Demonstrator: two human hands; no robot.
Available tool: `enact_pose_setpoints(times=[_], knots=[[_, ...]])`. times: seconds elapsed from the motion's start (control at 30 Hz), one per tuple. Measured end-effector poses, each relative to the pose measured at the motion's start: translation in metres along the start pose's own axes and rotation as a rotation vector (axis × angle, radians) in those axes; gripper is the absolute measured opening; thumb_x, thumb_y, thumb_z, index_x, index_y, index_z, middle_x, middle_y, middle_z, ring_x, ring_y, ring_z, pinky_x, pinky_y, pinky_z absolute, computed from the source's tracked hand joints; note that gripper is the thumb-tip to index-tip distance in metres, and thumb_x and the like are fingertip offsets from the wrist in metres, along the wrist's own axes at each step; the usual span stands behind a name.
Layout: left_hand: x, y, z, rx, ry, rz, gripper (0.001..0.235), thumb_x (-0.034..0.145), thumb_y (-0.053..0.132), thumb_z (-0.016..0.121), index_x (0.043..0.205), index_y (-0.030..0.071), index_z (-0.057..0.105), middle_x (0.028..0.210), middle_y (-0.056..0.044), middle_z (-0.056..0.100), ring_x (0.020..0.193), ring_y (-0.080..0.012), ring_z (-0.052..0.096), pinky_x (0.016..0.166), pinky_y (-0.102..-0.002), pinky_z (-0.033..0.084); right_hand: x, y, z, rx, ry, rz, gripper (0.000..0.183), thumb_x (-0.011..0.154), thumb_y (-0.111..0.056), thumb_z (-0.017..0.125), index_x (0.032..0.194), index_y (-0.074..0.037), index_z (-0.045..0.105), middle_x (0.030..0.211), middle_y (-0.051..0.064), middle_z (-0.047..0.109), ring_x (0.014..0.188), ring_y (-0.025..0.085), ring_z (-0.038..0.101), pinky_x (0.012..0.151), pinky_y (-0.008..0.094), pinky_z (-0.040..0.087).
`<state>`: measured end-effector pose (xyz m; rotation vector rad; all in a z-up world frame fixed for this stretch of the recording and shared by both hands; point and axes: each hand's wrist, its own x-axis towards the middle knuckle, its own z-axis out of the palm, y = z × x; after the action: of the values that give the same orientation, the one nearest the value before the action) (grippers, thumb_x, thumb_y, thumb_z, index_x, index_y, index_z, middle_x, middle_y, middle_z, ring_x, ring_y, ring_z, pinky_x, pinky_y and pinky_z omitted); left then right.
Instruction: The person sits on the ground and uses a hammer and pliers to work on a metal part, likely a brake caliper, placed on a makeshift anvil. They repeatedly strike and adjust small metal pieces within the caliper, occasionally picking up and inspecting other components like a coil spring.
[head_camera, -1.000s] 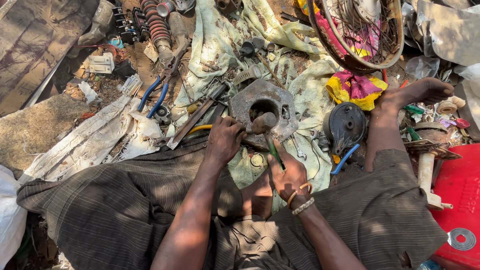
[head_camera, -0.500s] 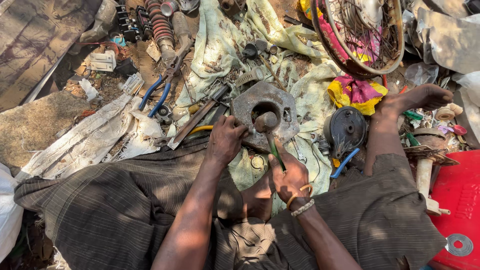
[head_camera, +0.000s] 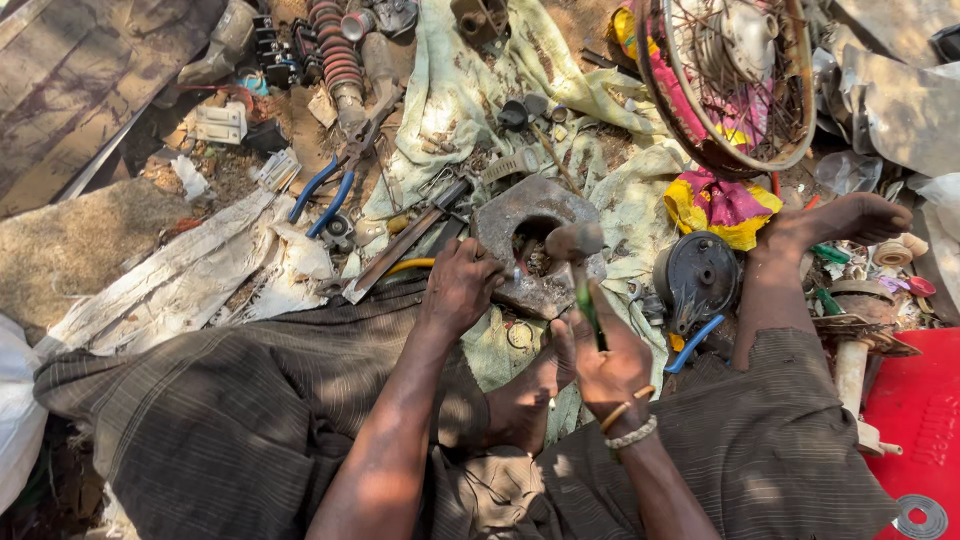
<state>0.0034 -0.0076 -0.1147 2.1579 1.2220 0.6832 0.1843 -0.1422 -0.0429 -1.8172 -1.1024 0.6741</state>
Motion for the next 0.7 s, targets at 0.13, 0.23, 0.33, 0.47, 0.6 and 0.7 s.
enact_pose_setpoints(times=[0.13, 0.23, 0.33, 0.47, 0.6, 0.7], knots=[[-0.007, -0.006, 0.006, -0.045, 0.014, 0.030, 0.017, 0.085, 0.023, 0.081, 0.098, 0.013, 0.082, 0.099, -0.007, 0.065, 0.100, -0.0268, 0.056, 0.086, -0.043, 0.048, -0.017, -0.013, -0.024, -0.273, 0.273, -0.547, 0.037, 0.110, -0.011, 0.065, 0.146, -0.004, 0.059, 0.116, 0.020, 0.074, 0.094, 0.021, 0.074, 0.077, 0.030, 0.061], [-0.003, -0.009, 0.005, -0.049, -0.012, 0.005, 0.018, 0.085, 0.024, 0.081, 0.099, 0.013, 0.082, 0.100, -0.007, 0.065, 0.098, -0.0264, 0.056, 0.086, -0.043, 0.048, -0.018, -0.016, -0.012, -0.333, 0.146, -0.374, 0.034, 0.110, -0.011, 0.063, 0.144, -0.007, 0.061, 0.119, 0.020, 0.074, 0.098, 0.022, 0.074, 0.077, 0.032, 0.062], [-0.010, -0.006, 0.003, -0.041, 0.027, 0.031, 0.019, 0.083, 0.023, 0.083, 0.099, 0.013, 0.082, 0.100, -0.007, 0.065, 0.100, -0.0267, 0.056, 0.088, -0.043, 0.048, -0.016, -0.017, 0.005, -0.451, -0.167, 0.040, 0.032, 0.099, -0.011, 0.066, 0.131, -0.010, 0.070, 0.101, 0.019, 0.079, 0.083, 0.025, 0.075, 0.065, 0.034, 0.061], [0.002, -0.006, 0.003, -0.015, 0.019, 0.012, 0.016, 0.085, 0.023, 0.082, 0.098, 0.013, 0.082, 0.098, -0.006, 0.065, 0.097, -0.0257, 0.055, 0.086, -0.042, 0.048, 0.000, -0.034, -0.007, -0.292, 0.052, -0.529, 0.021, 0.103, -0.016, 0.068, 0.124, -0.013, 0.065, 0.115, 0.026, 0.072, 0.100, 0.030, 0.073, 0.077, 0.037, 0.062], [-0.003, -0.012, 0.011, -0.031, 0.030, 0.030, 0.018, 0.083, 0.023, 0.083, 0.098, 0.013, 0.082, 0.095, -0.006, 0.065, 0.095, -0.0235, 0.056, 0.085, -0.042, 0.049, -0.015, -0.044, -0.027, -0.343, 0.298, -0.545, 0.039, 0.115, -0.026, 0.062, 0.147, -0.004, 0.056, 0.118, 0.020, 0.073, 0.102, 0.022, 0.075, 0.082, 0.036, 0.062], [-0.003, -0.011, 0.010, -0.030, 0.032, 0.013, 0.018, 0.083, 0.022, 0.083, 0.098, 0.012, 0.082, 0.097, -0.007, 0.064, 0.094, -0.0260, 0.055, 0.080, -0.042, 0.048, -0.012, -0.033, -0.006, -0.310, 0.297, -0.276, 0.040, 0.103, -0.026, 0.062, 0.139, -0.008, 0.064, 0.102, 0.015, 0.080, 0.071, 0.018, 0.073, 0.059, 0.033, 0.059]])
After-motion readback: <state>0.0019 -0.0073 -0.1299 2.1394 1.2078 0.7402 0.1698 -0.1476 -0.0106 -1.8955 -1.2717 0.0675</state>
